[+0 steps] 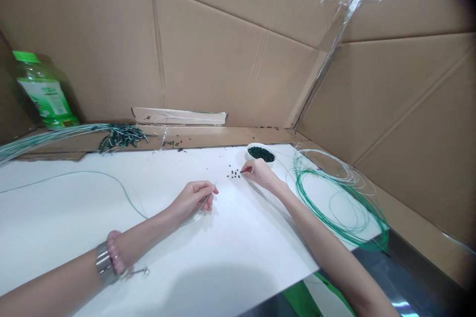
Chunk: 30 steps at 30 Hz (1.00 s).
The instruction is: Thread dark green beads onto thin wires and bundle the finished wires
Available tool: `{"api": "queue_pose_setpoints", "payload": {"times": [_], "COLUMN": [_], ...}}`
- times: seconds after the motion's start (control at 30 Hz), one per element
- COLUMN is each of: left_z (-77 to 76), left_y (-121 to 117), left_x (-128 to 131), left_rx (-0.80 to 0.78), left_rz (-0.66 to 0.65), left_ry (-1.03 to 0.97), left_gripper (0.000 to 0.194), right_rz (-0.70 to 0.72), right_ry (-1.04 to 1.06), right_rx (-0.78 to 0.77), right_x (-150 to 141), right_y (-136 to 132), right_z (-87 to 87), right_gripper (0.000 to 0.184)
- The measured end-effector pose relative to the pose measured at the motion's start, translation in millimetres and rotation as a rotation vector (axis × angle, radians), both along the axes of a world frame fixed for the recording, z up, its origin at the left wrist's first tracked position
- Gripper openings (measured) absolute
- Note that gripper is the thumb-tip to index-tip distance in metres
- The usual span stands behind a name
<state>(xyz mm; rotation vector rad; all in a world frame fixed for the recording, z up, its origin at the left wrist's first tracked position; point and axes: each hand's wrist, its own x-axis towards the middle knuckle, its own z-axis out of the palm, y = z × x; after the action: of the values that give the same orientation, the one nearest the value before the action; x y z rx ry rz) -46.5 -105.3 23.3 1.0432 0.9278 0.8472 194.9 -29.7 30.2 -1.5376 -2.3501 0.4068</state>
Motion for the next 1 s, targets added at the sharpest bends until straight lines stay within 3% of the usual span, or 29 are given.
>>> {"api": "queue_pose_setpoints", "payload": {"times": [1.0], "left_z": [2.0], "left_y": [-0.7], "left_x": [-0.7], "left_rx": [-0.034], "left_rz": [0.005], "left_ry": [-0.005], "left_gripper": [0.021], "right_rz": [-0.061], "right_ry": [0.143], "right_rx": [-0.022], "right_x": [6.7], "right_y": [15.2], "right_z": [-17.1], "right_gripper": [0.026]}}
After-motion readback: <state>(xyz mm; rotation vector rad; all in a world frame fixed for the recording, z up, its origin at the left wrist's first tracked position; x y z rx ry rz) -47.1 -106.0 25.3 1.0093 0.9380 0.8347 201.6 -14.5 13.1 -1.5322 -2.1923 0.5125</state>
